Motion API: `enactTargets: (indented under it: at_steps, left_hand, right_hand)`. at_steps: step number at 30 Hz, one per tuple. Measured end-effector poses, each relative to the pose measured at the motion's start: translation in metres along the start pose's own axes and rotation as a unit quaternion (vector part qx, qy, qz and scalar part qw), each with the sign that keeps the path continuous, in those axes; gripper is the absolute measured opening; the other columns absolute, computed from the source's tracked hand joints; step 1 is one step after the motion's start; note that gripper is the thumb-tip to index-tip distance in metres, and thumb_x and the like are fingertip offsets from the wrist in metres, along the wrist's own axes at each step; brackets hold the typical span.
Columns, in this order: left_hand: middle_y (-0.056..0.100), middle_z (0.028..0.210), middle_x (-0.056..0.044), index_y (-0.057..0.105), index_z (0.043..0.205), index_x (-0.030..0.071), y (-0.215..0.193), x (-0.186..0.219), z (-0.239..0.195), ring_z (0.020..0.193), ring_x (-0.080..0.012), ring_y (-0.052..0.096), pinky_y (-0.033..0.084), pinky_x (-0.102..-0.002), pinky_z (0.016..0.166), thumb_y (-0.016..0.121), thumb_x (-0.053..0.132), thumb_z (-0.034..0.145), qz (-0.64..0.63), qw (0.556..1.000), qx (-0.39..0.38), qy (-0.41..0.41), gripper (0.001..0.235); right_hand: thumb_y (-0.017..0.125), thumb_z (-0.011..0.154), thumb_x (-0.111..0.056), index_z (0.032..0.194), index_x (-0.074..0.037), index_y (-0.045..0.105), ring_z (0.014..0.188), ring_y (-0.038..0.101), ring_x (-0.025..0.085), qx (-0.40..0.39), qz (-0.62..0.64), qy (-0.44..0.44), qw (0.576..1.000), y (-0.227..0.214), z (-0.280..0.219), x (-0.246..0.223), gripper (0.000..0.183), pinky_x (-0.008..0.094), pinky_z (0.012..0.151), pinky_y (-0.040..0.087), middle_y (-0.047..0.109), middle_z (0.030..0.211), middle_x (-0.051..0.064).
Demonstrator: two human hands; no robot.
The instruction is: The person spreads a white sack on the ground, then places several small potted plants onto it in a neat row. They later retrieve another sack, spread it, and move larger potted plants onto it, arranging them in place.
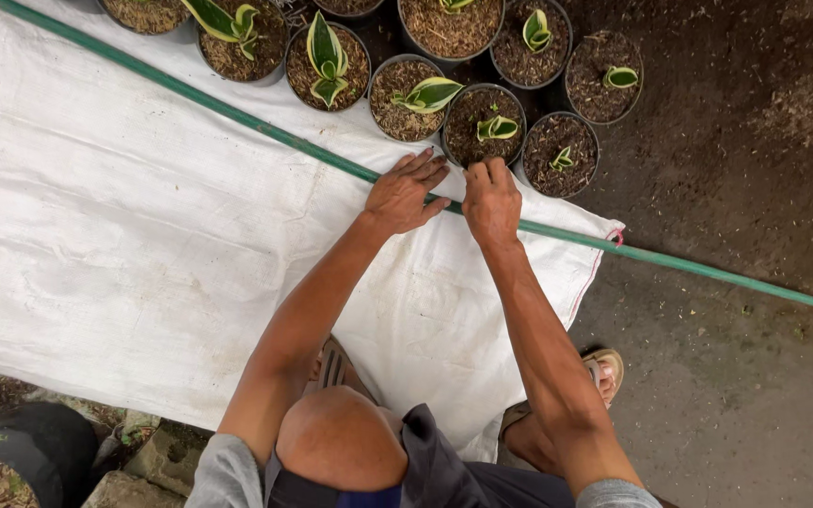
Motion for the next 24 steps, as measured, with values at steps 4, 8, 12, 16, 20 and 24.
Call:
enactTargets:
  at_steps: [4, 8, 12, 16, 20, 24]
  left_hand:
    - [0.047, 0.156, -0.013, 0.054, 0.146, 0.002, -0.004, 0.002, 0.002, 0.152, -0.0268, 0.028, 0.019, -0.043, 0.124, 0.046, 0.055, 0.101, -0.003, 0.999, 0.031, 0.024, 0.070]
    - [0.046, 0.157, -0.013, 0.055, 0.143, 0.001, 0.013, 0.007, -0.009, 0.154, -0.0293, 0.027, 0.016, -0.045, 0.126, 0.042, 0.052, 0.105, 0.029, 0.998, 0.039, 0.036, 0.065]
    - [0.044, 0.159, -0.012, 0.053, 0.148, 0.004, 0.028, 0.032, -0.007, 0.155, -0.0278, 0.027, 0.015, -0.045, 0.129, 0.037, 0.051, 0.109, 0.035, 0.997, -0.015, 0.072, 0.063]
    - [0.039, 0.163, -0.010, 0.048, 0.152, 0.007, 0.037, 0.063, -0.004, 0.156, -0.0255, 0.024, 0.016, -0.042, 0.129, 0.036, 0.054, 0.106, -0.002, 0.993, -0.054, 0.102, 0.067]
    - [0.023, 0.167, -0.007, 0.030, 0.159, 0.013, 0.043, 0.077, 0.016, 0.155, -0.0240, 0.015, 0.012, -0.042, 0.127, 0.033, 0.060, 0.101, 0.041, 0.990, -0.101, 0.093, 0.075]
    - [0.013, 0.171, -0.005, 0.019, 0.162, 0.012, 0.046, 0.072, 0.033, 0.157, -0.0214, 0.010, 0.010, -0.040, 0.127, 0.027, 0.068, 0.099, 0.071, 0.987, -0.137, 0.052, 0.084]
  right_hand:
    - [0.071, 0.097, -0.012, 0.113, -0.005, 0.068, 0.087, 0.070, 0.026, 0.055, 0.038, -0.003, 0.998, -0.017, -0.015, 0.013, 0.018, 0.036, 0.067, 0.061, 0.064, 0.113, 0.011]
    - [0.067, 0.106, -0.014, 0.106, -0.003, 0.069, 0.075, 0.070, 0.020, 0.114, 0.146, 0.238, 0.953, -0.044, -0.058, 0.079, 0.011, 0.037, 0.059, 0.061, 0.073, 0.106, 0.013]
    - [0.062, 0.102, -0.021, 0.119, 0.007, 0.060, 0.075, 0.074, 0.018, 0.127, 0.239, 0.444, 0.854, -0.056, -0.071, 0.145, 0.032, 0.031, 0.053, 0.065, 0.069, 0.102, 0.016]
    - [0.046, 0.106, -0.020, 0.136, 0.005, 0.054, 0.067, 0.071, 0.017, 0.067, 0.468, 0.451, 0.757, -0.038, -0.046, 0.166, 0.039, 0.029, 0.054, 0.065, 0.071, 0.097, 0.010]
    - [0.041, 0.108, -0.013, 0.133, 0.010, 0.063, 0.055, 0.065, 0.016, 0.034, 0.427, 0.419, 0.800, -0.037, -0.033, 0.176, 0.040, 0.029, 0.048, 0.058, 0.070, 0.082, 0.012]
    - [0.041, 0.107, -0.008, 0.124, 0.014, 0.067, 0.052, 0.065, 0.014, 0.053, 0.448, 0.386, 0.804, -0.036, -0.034, 0.177, 0.038, 0.029, 0.046, 0.056, 0.070, 0.075, 0.012]
Point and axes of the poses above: each hand's wrist, its own z-axis towards the middle knuckle, its own y-axis out of the palm, x = y × z, the point moved 7 cm from there along z, towards the middle knuckle
